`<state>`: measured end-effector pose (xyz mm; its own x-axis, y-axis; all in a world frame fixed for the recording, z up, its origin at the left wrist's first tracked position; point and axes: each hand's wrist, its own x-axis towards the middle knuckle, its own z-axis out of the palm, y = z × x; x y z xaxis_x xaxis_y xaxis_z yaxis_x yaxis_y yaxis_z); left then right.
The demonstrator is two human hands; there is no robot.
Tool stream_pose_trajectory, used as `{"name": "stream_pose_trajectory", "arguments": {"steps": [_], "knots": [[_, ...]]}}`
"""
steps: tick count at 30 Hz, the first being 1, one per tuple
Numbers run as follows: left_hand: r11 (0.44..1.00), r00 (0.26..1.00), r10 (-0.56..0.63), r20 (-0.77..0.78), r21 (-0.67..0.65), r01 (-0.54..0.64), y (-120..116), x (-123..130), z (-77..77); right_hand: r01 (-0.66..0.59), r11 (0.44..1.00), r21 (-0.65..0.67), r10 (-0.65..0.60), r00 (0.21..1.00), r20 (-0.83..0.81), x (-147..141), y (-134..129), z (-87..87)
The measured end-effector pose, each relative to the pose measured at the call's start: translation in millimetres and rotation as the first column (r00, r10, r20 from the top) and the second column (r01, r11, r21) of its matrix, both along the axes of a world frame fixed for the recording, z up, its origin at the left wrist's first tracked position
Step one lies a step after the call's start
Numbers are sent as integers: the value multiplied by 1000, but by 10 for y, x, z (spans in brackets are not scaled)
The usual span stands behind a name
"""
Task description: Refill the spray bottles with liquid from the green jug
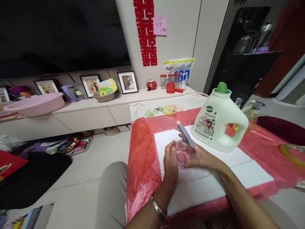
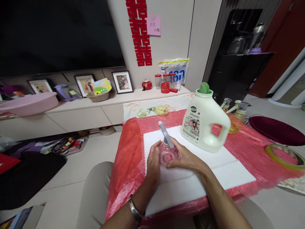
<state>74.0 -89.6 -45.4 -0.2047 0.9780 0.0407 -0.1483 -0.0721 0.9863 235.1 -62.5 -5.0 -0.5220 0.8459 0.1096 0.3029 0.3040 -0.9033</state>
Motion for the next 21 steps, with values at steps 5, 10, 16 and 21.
{"name": "stream_pose_trajectory", "arguments": {"steps": [5,10,16,21], "knots": [[1000,1000,-13,3,-1,13,-3,-9,-7,72,997,0,-72,997,-41,-35,-29,-61],[1000,1000,6,-12,-8,-6,14,-26,-23,120,992,-36,-124,985,-118,-54,-17,-174],[1000,1000,13,0,21,-13,38,-27,-56,232,972,-21,-233,961,-150,-60,-43,-115],[1000,999,9,47,-12,-9,63,-10,-104,285,959,9,-280,948,-153,-9,-115,1]]}}
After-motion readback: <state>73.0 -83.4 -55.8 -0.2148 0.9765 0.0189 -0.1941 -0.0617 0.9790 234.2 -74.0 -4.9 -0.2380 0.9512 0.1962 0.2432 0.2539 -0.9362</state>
